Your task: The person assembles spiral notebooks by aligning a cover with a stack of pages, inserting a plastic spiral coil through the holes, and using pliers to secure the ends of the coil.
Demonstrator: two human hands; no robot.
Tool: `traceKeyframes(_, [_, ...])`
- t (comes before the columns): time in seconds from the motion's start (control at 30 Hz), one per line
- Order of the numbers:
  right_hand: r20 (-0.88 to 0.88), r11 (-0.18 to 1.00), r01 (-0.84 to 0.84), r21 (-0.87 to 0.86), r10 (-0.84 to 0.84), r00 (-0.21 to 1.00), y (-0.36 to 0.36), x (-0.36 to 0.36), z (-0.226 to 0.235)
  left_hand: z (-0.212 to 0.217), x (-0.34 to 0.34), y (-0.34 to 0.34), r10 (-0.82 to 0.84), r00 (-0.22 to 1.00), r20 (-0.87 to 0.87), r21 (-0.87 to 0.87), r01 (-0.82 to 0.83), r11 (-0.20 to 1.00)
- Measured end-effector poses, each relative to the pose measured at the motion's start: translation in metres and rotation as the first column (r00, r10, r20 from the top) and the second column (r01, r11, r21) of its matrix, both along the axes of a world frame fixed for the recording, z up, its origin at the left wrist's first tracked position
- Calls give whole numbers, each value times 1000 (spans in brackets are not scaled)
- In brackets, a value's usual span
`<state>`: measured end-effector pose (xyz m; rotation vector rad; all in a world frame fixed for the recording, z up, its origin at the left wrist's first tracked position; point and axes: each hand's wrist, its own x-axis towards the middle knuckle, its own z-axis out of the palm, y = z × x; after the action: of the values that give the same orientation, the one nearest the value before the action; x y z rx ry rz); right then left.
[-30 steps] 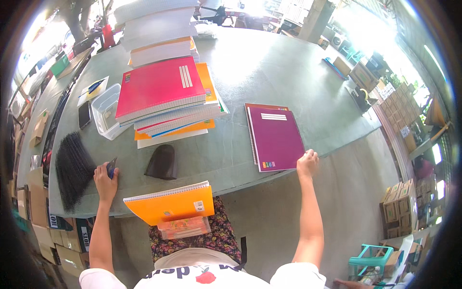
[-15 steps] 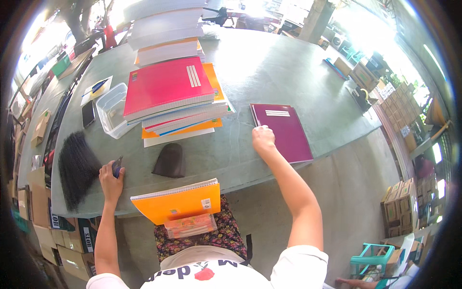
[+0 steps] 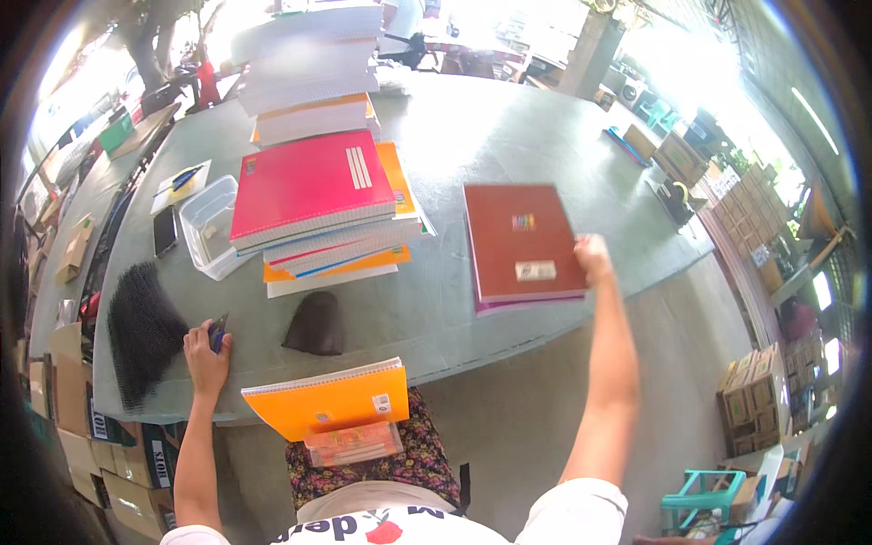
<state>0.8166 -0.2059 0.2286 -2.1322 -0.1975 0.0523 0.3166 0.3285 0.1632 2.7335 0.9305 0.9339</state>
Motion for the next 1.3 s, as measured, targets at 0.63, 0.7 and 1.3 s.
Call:
traceKeyframes(0.63, [133, -163, -477, 864, 986, -96, 276, -432, 209, -2, -2, 1, -8, 1000, -23, -24, 7, 1000])
traceKeyframes(0.7, [82, -506, -630, 590, 813, -576, 328, -426, 156, -1, -2, 0, 26, 1000, -3, -11, -26, 1000])
traceKeyframes(1.3, [95, 165, -678, -716, 986, 139, 462, -256, 135, 1, -6, -2, -8, 997, 74, -129, 18, 991])
